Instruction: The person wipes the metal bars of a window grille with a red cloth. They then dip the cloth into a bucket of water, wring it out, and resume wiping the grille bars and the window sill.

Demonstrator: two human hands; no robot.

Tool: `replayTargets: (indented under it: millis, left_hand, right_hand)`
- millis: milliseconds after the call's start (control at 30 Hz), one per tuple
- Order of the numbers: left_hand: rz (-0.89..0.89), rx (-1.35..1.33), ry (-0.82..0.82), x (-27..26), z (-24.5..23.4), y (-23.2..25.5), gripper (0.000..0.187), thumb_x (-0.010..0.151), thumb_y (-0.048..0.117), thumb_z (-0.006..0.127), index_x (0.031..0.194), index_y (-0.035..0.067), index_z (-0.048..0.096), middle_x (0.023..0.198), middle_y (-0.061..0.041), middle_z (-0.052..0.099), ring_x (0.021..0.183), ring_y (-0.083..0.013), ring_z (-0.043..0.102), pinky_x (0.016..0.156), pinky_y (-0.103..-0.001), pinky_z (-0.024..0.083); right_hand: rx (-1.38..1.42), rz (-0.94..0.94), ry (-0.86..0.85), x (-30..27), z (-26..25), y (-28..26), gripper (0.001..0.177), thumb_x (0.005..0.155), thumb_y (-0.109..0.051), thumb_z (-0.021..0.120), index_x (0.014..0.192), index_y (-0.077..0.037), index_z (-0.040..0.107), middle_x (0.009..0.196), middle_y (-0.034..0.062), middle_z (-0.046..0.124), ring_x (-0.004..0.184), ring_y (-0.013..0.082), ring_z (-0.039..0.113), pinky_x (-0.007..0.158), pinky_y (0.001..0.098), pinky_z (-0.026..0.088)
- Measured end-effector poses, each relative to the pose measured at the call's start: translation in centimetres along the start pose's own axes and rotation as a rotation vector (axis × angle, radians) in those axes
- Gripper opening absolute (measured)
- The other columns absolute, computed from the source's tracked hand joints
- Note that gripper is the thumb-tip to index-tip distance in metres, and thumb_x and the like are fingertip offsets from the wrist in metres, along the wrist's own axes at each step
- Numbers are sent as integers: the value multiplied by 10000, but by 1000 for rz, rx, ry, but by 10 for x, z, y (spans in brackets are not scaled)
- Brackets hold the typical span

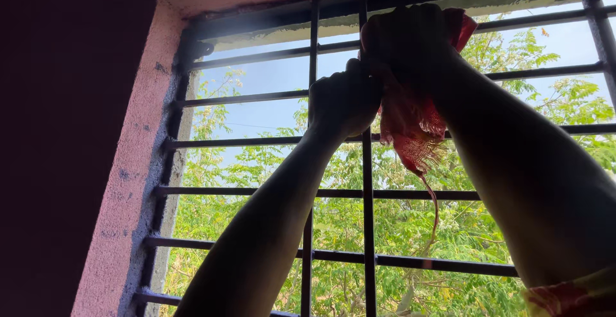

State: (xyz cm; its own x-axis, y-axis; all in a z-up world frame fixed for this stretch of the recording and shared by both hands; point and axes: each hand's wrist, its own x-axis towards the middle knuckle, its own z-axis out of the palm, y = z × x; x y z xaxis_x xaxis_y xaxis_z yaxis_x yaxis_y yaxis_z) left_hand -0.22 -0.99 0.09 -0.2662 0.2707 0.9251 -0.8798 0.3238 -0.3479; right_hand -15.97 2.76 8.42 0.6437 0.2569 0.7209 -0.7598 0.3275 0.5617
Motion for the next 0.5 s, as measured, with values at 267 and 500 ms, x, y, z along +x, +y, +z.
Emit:
replayTargets:
  millis: [267,500]
  left_hand:
    - [-2,-60,-8,-1,1,0,356,996,461,529,974,141,686,947,-118,682,756,-304,730,684,-491,570]
    - [-142,-200,-72,-1,-4,2,436,966,388,474,1126,0,593,755,-163,723,745,-350,739,745,-505,566]
  right_hand:
    - [182,36,-78,-11,-7,10,174,978,-417,671,1023,-278,765,919,23,738,885,259,716,929,532,457]
    - [39,79,-141,-44,8,61,463,957,-450,721,1325,-180,642,1077,104,712,998,326,692,1026,659,344]
